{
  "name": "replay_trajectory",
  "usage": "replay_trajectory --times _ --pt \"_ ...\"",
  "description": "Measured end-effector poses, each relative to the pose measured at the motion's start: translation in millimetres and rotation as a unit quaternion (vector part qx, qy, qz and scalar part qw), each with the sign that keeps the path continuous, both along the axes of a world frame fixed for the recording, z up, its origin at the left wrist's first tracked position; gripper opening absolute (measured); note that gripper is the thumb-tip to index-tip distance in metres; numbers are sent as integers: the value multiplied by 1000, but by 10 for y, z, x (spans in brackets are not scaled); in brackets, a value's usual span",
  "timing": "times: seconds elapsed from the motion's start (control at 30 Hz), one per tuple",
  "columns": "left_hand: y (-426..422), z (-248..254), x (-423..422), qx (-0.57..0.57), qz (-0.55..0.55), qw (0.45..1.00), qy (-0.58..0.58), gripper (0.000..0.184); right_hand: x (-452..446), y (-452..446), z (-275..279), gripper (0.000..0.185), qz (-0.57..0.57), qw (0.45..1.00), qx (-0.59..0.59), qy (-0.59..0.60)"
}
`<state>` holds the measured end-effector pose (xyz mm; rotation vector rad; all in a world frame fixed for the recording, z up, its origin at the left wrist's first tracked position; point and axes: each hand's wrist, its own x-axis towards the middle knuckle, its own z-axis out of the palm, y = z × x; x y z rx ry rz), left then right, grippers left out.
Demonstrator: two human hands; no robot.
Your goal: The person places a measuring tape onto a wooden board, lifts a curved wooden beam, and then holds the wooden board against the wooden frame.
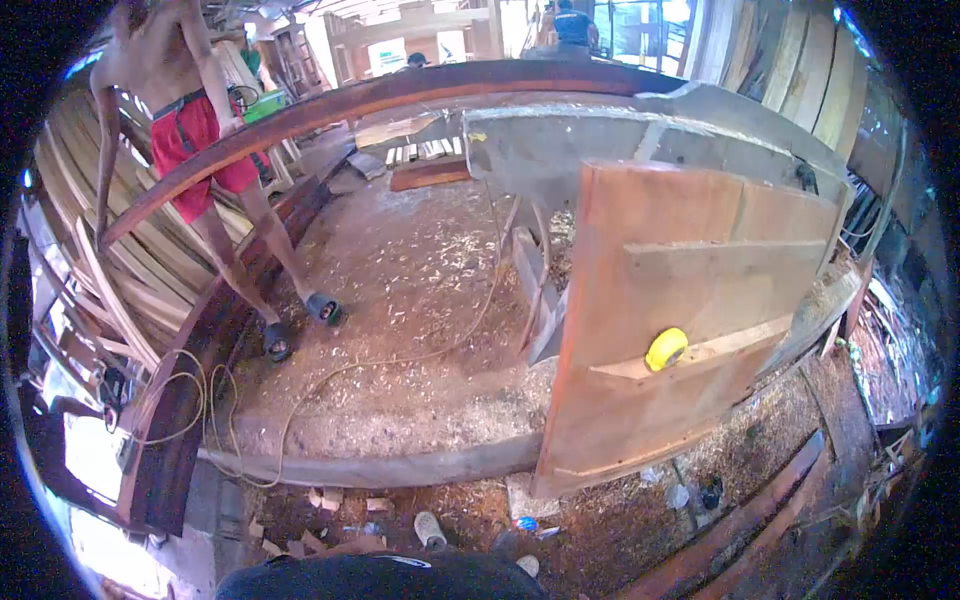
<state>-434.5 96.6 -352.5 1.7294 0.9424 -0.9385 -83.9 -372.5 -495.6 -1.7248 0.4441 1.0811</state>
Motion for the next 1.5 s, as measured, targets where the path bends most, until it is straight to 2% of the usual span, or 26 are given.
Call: replay_trajectory --times 0.2,0.33,0.37,0.4,0.47,0.53,0.6,0.67,0.73,0.8,0.87,0.9,1.0,1.03,1.07,1.1,1.17,1.23,1.27,1.37,1.5 --pt "-339 9 -156 58 76 995 -33 43 442 -349 -20 29 -15 1000 -4 -1" --pt "-338 0 -43 136 82 980 -120 40 833 -53 -59 26 -25 999 22 -14" --pt "-339 57 48 120 102 980 -119 40 917 112 -53 26 -19 999 32 -29" --pt "-337 83 145 91 136 980 -116 40 995 313 -50 25 -4 997 43 -57" --pt "-294 193 357 22 200 972 -122 40 1122 794 -43 28 69 974 30 -212" --pt "-261 215 506 -5 234 966 -111 41 1140 1463 851 31 96 968 176 -149" --pt "-175 -52 613 39 240 968 -64 39 1158 1959 1244 32 147 962 187 -135" --pt "-50 -201 650 57 257 963 -55 38 1235 2280 2083 28 230 922 302 -78" --pt "-17 -244 705 40 288 953 -86 39 1318 2491 2964 25 300 890 281 -196" --pt "152 -401 719 126 96 970 -183 39 1598 2616 3719 23 346 846 287 -287" --pt "13 -333 788 118 95 980 -133 39 1823 2623 4465 22 343 813 316 -348" --pt "32 -96 909 64 183 980 -42 38 1934 2623 4824 22 328 797 330 -385" --pt "-67 -56 944 96 238 964 -67 37 2575 2613 5381 19 249 694 302 -604" --pt "-127 -46 952 105 271 952 -94 37 2702 2646 5632 19 210 686 281 -638" --pt "-172 -34 979 116 300 939 -121 38 2965 2661 5814 21 189 655 264 -682" --pt "-199 57 1031 86 271 954 -95 36 3152 2707 6016 22 166 621 245 -726" --pt "-354 218 1165 17 206 977 -45 32 3415 2906 6381 26 95 603 245 -753" --pt "-669 165 1292 -64 169 982 -54 29 3918 3145 6632 32 99 583 323 -739" --pt "-869 87 1352 -100 169 978 -76 27 4162 3230 6755 34 111 577 312 -746" --pt "-1648 -145 1588 -166 217 945 -182 23 4606 3400 7080 39 165 563 277 -761" --pt "-2469 -275 1841 -149 294 901 -281 20 5250 3669 7057 44 221 556 282 -750"
